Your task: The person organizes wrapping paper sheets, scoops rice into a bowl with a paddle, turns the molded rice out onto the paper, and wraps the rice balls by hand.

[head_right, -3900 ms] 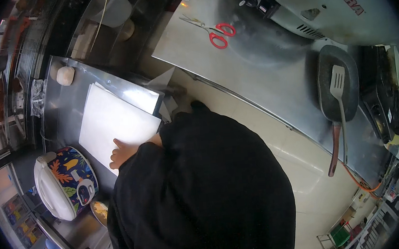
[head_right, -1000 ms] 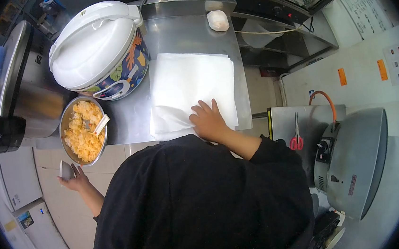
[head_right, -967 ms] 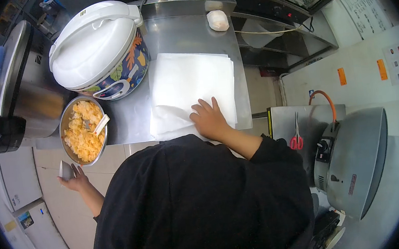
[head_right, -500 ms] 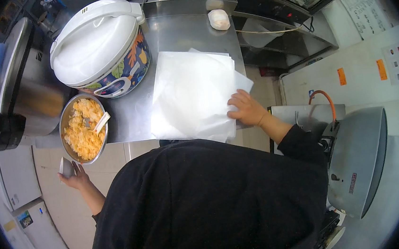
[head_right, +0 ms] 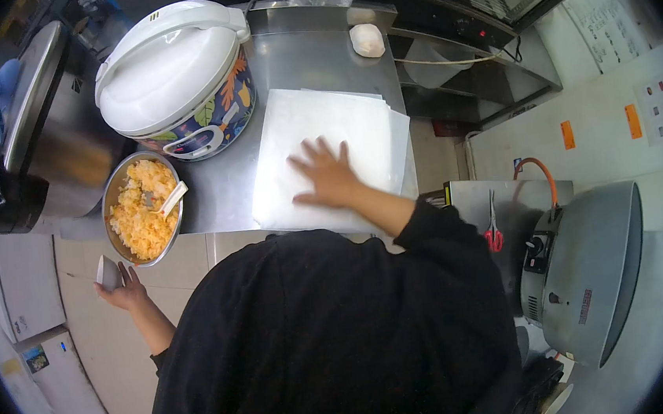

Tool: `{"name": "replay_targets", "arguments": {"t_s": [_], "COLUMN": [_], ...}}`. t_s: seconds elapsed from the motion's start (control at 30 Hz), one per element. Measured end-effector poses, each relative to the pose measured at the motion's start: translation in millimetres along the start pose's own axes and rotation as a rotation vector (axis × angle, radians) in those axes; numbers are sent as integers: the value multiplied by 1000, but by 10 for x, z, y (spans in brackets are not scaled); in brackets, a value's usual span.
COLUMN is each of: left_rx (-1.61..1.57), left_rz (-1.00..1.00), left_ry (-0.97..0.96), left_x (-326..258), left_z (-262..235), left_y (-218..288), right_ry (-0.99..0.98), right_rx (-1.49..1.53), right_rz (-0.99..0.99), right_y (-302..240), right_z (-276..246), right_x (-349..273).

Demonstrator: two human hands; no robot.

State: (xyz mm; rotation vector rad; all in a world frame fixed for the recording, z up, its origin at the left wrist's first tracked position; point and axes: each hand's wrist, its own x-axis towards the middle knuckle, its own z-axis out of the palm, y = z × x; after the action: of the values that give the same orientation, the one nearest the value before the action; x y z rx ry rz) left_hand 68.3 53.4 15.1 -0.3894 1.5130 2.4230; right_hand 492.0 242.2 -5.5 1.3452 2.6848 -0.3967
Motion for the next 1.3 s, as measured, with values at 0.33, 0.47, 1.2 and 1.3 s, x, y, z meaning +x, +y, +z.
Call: {"name": "replay_targets", "arguments": {"t_s": [0.33,0.47,1.2,1.3], "left_rx": [-17,-51,-314,-318], "left_rz": [-17,31,484,520], "left_ry": [-27,55,-172,-199], "left_x": [191,169,-171,-186], "left_z": [-260,-187,114,137], "left_y": [12,-11,-437,-504], "right_ry": [-5,-8,-316,-327], "right_rx": [-87,-128,-79,-132], "right_rz": [-321,-498,-417,-450], "right_y": [-286,-278,-2236,-2369], "right_z": [230,339,-766,-703], "right_x": [-64,-42,1399,1462]}}
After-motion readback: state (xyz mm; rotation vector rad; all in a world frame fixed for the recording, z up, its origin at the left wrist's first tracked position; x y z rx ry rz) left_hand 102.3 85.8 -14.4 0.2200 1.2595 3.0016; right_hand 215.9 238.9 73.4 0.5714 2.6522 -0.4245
